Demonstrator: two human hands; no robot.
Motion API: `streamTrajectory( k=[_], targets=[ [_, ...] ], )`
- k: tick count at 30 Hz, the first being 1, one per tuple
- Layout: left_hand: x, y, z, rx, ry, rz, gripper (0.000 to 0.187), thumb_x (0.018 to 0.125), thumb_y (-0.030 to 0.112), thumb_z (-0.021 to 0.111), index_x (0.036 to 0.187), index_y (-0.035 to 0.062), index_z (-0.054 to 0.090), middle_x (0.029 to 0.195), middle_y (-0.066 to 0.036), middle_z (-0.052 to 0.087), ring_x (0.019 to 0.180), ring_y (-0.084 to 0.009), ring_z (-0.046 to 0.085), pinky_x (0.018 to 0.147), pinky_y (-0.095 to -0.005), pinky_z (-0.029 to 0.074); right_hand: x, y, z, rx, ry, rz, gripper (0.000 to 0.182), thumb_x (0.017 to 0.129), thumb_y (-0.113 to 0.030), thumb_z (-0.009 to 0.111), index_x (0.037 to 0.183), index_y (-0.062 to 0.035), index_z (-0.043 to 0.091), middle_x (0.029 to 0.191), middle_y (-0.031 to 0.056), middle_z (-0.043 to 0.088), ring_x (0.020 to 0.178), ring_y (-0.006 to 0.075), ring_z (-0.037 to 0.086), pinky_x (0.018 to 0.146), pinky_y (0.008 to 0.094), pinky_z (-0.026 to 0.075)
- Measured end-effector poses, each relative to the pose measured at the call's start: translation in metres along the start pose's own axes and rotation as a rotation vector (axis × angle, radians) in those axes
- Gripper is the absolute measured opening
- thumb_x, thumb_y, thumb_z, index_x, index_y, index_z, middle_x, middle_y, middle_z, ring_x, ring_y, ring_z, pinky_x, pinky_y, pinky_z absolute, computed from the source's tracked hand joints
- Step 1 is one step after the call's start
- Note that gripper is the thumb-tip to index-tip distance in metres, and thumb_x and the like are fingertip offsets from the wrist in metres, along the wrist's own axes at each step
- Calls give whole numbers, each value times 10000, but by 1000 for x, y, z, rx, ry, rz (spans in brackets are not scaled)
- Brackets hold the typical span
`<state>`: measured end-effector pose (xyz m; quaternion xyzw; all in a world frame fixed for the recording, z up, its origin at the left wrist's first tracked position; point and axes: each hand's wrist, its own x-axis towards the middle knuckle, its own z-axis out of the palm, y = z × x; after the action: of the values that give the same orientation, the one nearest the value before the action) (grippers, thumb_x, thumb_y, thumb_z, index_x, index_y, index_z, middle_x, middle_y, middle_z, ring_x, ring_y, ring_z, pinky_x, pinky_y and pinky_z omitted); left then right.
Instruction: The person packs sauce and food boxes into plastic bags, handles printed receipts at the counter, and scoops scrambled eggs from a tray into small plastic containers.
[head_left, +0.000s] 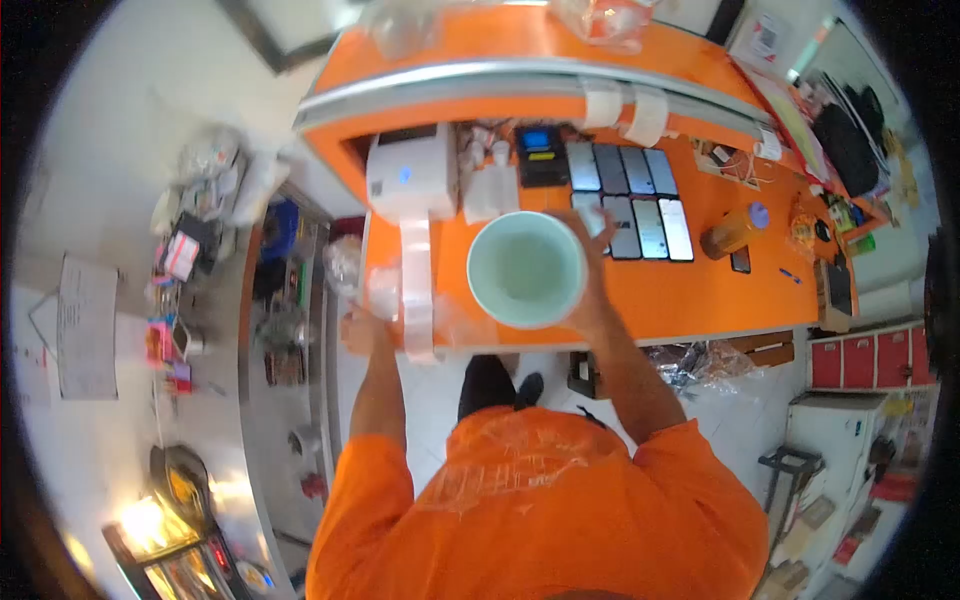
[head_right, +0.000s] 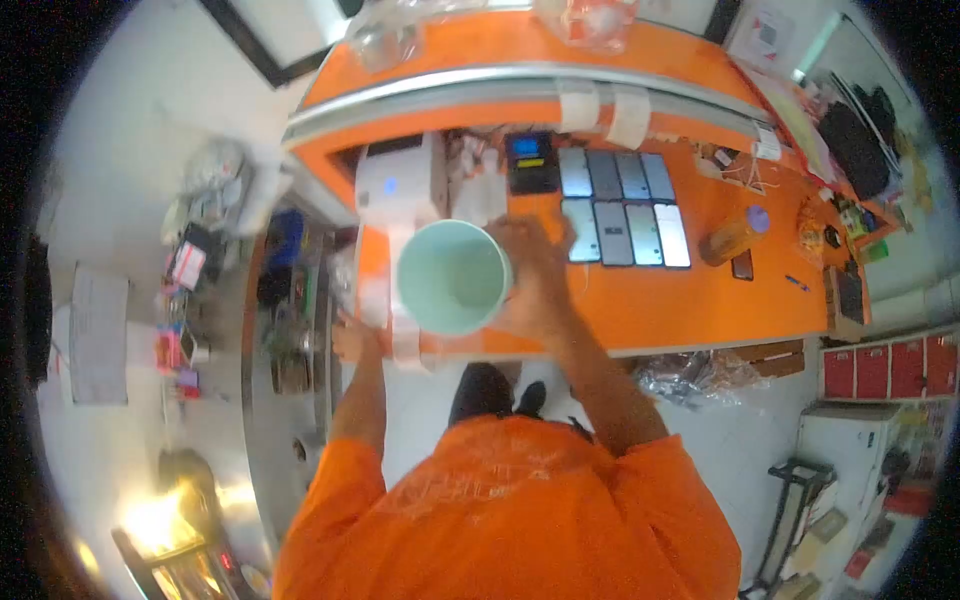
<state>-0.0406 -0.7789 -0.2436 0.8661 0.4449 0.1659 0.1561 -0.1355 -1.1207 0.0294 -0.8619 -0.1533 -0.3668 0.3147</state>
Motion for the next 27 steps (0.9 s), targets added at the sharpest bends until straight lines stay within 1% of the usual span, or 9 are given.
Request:
streamTrajectory(
  k=[4, 5, 7, 8, 12, 15, 21, 24, 27],
  targets=[
    [-1, -3, -8, -51, -42, 8, 620, 951, 644, 326, 1138, 128, 614, 1198, -76, 600, 1134, -299, 529, 920, -480, 396, 30, -57, -68, -57, -42, -211, 289, 636, -305, 743, 882, -168, 676, 886, -55, 665, 1060, 155, 568, 1039, 510, 155],
    [-3, -1, -11, -45, -54, -8, 626, 951, 645, 316, 1144, 128, 611, 1214, -78, 591, 1142, -300, 521, 927, -481, 390, 39, -75, -86, 14, -38, -232, 236, 663, -285, 727, 865, -174, 676, 849, -59, 663, 1041, 161, 581, 1036, 511, 158],
    [-6, 3, -17, -39, -76, -29, 639, 952, 649, 296, 1157, 128, 605, 1245, -82, 573, 1159, -304, 507, 940, -483, 378, 49, -108, -114, 52, 13, -294, 174, 798, -310, 666, 901, -178, 622, 811, -31, 690, 1019, 190, 600, 1054, 507, 167],
    [-5, 2, -17, -61, -89, -32, 630, 958, 637, 296, 1168, 128, 602, 1268, -80, 563, 1158, -304, 508, 943, -484, 376, 50, -118, -122, 28, 54, -331, 193, 906, -355, 622, 954, -176, 569, 810, 1, 719, 1016, 214, 606, 1075, 503, 174],
    [-2, -5, -13, -100, -107, 7, 630, 958, 635, 298, 1189, 131, 597, 1278, -83, 558, 1171, -297, 501, 953, -479, 373, 51, -135, -141, -70, 164, -463, 233, 912, -417, 582, 966, -193, 545, 840, 3, 722, 1057, 227, 600, 1092, 514, 148],
    [-6, -2, -24, -113, -115, 31, 629, 957, 633, 301, 1201, 131, 593, 1270, -85, 561, 1174, -296, 500, 956, -476, 373, 50, -152, -157, -138, 127, -475, 252, 911, -418, 576, 1032, -205, 517, 888, 13, 719, 1086, 245, 596, 1094, 524, 153],
    [-6, -3, -26, -119, -97, 20, 658, 948, 652, 295, 1204, 117, 582, 1250, -95, 566, 1154, -306, 510, 940, -489, 383, 57, -170, -178, -202, -58, -513, 419, 848, -315, 681, 1160, -206, 423, 1042, 81, 689, 1097, 310, 599, 1046, 535, 292],
    [-3, -6, -22, -126, -113, 21, 680, 939, 668, 293, 1197, 108, 579, 1237, -101, 572, 1149, -309, 512, 928, -491, 389, 64, -182, -187, -303, -102, -539, 506, 809, -271, 726, 1189, -196, 400, 1062, 116, 677, 1074, 340, 610, 1016, 509, 363],
    [-5, -6, -26, -147, -125, 15, 689, 934, 675, 295, 1189, 101, 580, 1228, -106, 577, 1147, -311, 514, 922, -491, 391, 70, -181, -190, -305, -127, -589, 562, 785, -255, 749, 1211, -190, 387, 1063, 133, 675, 1056, 356, 619, 1007, 498, 386]
  ],
)
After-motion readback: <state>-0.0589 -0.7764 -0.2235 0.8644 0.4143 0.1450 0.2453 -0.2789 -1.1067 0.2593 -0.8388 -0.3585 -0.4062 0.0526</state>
